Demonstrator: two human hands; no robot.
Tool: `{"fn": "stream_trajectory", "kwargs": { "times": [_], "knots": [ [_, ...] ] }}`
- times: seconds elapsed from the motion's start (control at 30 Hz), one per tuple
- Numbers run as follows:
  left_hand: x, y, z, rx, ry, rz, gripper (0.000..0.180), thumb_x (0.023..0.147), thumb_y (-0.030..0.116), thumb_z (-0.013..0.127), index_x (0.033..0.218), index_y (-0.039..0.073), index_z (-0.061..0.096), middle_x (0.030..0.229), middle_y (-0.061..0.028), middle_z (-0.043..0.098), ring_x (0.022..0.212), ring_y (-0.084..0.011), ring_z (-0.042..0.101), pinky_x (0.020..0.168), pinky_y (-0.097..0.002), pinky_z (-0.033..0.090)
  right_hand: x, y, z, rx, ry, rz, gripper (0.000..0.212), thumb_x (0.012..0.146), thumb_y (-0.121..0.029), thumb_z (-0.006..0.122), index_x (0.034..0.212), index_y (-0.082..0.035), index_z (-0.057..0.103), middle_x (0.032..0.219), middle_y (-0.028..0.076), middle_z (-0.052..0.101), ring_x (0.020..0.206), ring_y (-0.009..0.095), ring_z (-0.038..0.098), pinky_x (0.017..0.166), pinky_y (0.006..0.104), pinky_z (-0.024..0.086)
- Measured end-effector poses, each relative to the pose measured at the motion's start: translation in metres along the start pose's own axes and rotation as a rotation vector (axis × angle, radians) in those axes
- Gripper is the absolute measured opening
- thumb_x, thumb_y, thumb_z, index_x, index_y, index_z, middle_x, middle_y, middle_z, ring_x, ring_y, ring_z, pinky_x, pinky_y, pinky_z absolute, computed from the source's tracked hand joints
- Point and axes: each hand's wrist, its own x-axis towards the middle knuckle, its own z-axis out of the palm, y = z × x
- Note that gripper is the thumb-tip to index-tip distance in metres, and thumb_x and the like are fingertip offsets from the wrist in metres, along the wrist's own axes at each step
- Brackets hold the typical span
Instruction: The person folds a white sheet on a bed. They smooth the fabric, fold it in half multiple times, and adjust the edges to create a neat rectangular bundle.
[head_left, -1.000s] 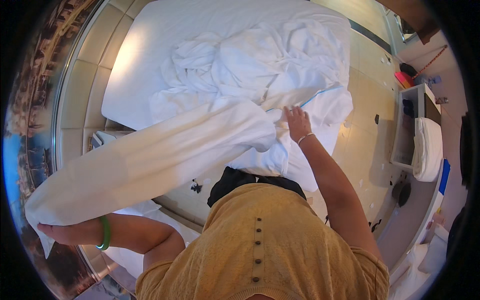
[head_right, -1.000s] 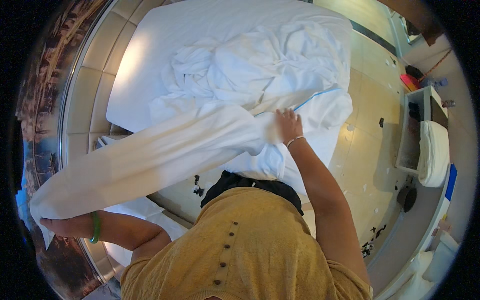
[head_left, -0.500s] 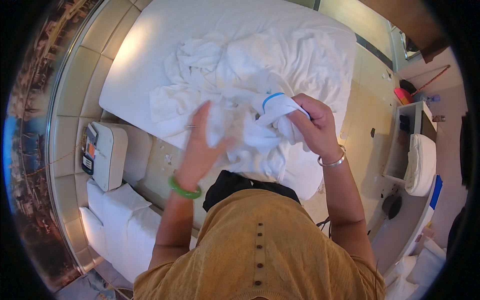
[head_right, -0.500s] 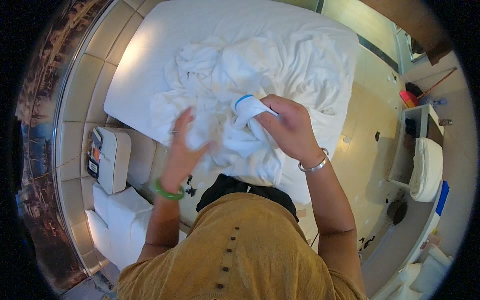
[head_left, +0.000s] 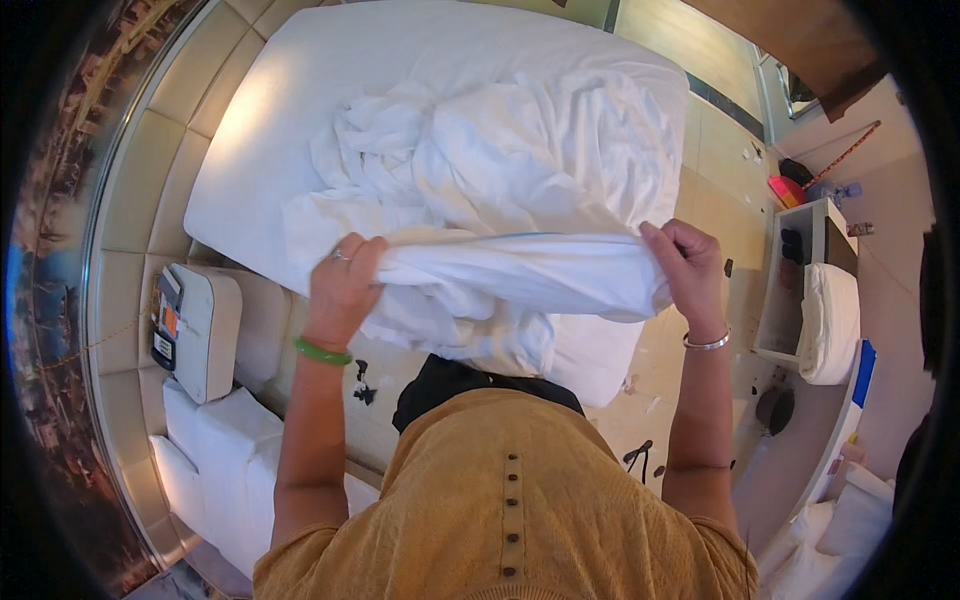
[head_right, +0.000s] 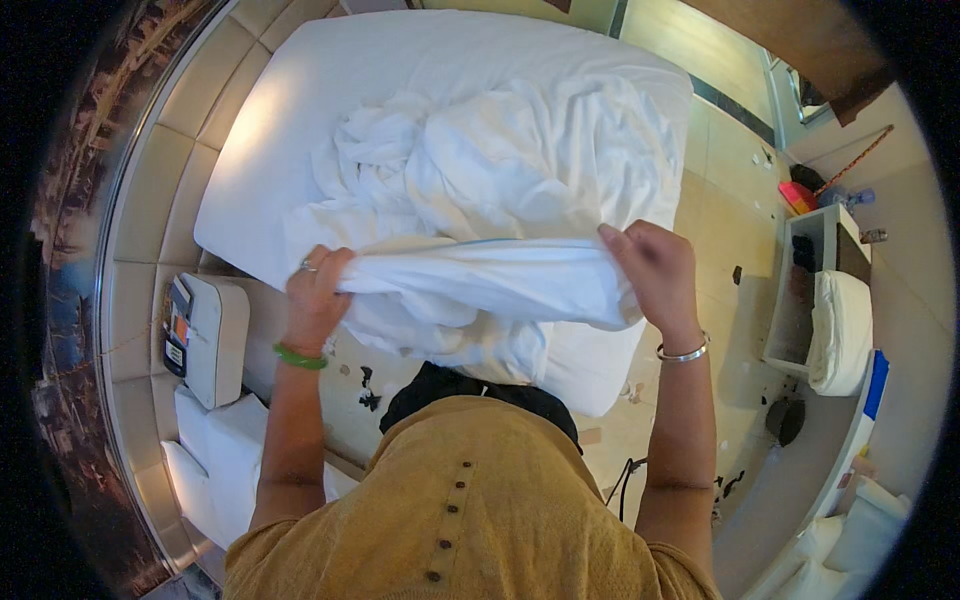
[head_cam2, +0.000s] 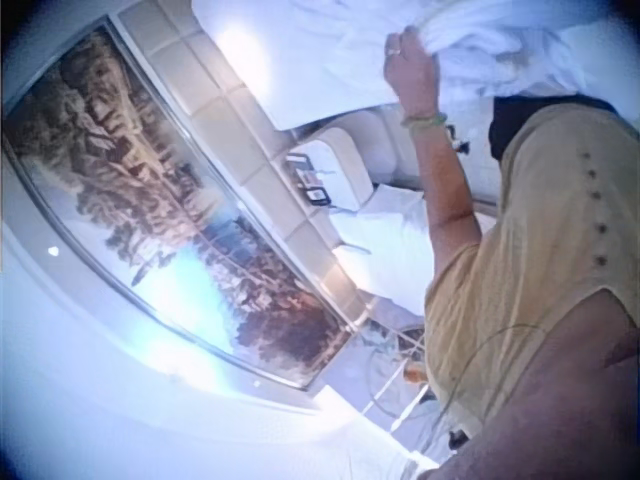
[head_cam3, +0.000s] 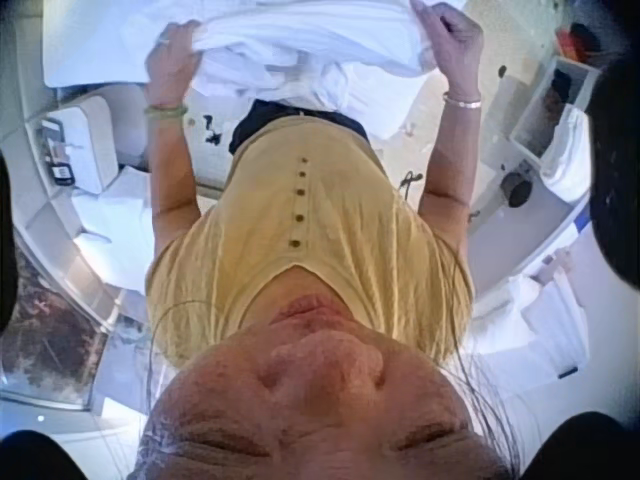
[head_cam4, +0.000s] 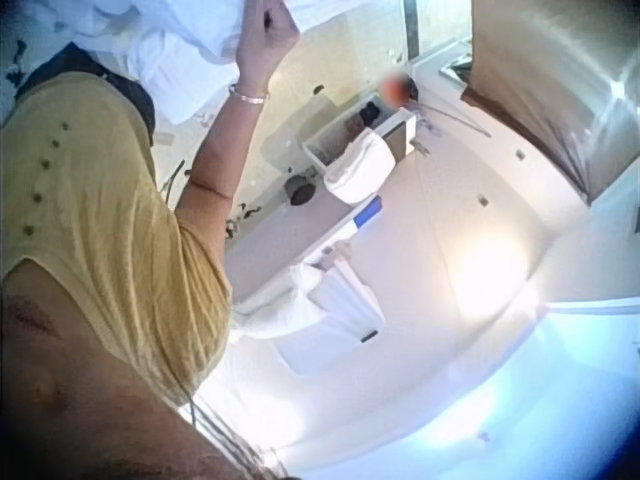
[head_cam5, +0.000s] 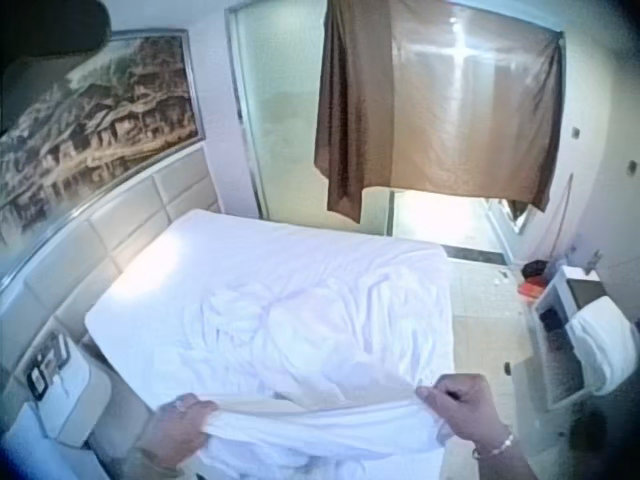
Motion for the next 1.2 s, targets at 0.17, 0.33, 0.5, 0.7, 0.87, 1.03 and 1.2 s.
{"fn": "stream_trajectory", "kwargs": {
  "times": [0.17,0.33,0.5,0.7,0.87,1.03,1.2],
  "knots": [
    [0.022,-0.006,-0.042,0.059,0.374,0.011,0.029,0.067,-0.001,0.068,0.09,0.008,0.054,0.073,-0.0078,0.051,0.059,-0.0244,0.053,0.05,-0.0338,0.043,0.014,-0.016,0.002,-0.016,0.45,-0.014,0.032,0.083,-0.024,0.07,0.066,0.0,0.058,0.054,0.001,0.046,0.052,0.007,0.039,0.049,0.0249,0.036],
    [-0.024,-0.003,0.039,0.003,0.241,-0.144,0.021,0.07,-0.008,0.053,0.084,0.007,0.052,0.08,-0.0123,0.056,0.072,-0.0319,0.057,0.058,-0.0401,0.046,0.005,0.028,0.049,-0.231,0.262,-0.095,0.032,0.084,-0.027,0.065,0.066,-0.002,0.055,0.064,0.012,0.056,0.051,0.026,0.052,0.051,0.0344,0.043],
    [-0.118,0.014,0.127,-0.166,-0.278,-0.227,0.017,0.072,-0.003,0.051,0.085,0.007,0.053,0.087,-0.0112,0.051,0.083,-0.0329,0.057,0.065,-0.0429,0.048,-0.042,0.169,0.079,-0.651,-0.291,-0.132,0.034,0.084,-0.032,0.062,0.066,-0.004,0.056,0.067,0.012,0.058,0.067,0.032,0.06,0.059,0.0438,0.047],
    [-0.195,0.05,0.207,-0.229,-0.897,-0.213,0.024,0.074,-0.004,0.053,0.096,0.003,0.059,0.102,-0.0162,0.054,0.097,-0.0355,0.054,0.08,-0.0444,0.048,-0.094,0.208,0.125,-0.77,-0.559,-0.039,0.014,0.082,-0.021,0.057,0.084,-0.008,0.06,0.09,0.01,0.06,0.088,0.03,0.06,0.072,0.0418,0.051],
    [-0.188,0.055,0.216,-0.311,-0.793,-0.241,0.022,0.074,-0.001,0.054,0.094,0.002,0.062,0.105,-0.0165,0.055,0.1,-0.0343,0.054,0.084,-0.0424,0.048,-0.099,0.176,0.201,-0.517,-0.607,-0.059,0.022,0.079,-0.016,0.059,0.099,-0.008,0.059,0.102,0.011,0.056,0.101,0.029,0.055,0.08,0.0397,0.05],
    [-0.17,0.047,0.203,-0.303,-0.843,-0.316,0.023,0.075,-0.002,0.053,0.096,0.001,0.06,0.105,-0.016,0.055,0.101,-0.0341,0.054,0.084,-0.0437,0.048,-0.112,0.188,0.255,-0.753,-0.797,-0.175,0.024,0.078,-0.019,0.062,0.099,-0.007,0.059,0.103,0.012,0.056,0.103,0.03,0.053,0.083,0.0408,0.048],
    [-0.18,0.041,0.195,-0.276,-0.833,-0.353,0.032,0.077,0.001,0.055,0.109,0.002,0.055,0.112,-0.0169,0.052,0.107,-0.0342,0.051,0.089,-0.0435,0.045,-0.137,0.224,0.255,-0.746,-0.887,-0.128,0.015,0.082,-0.011,0.052,0.095,-0.006,0.058,0.099,0.013,0.057,0.097,0.03,0.055,0.079,0.0402,0.048]
  ]
}}
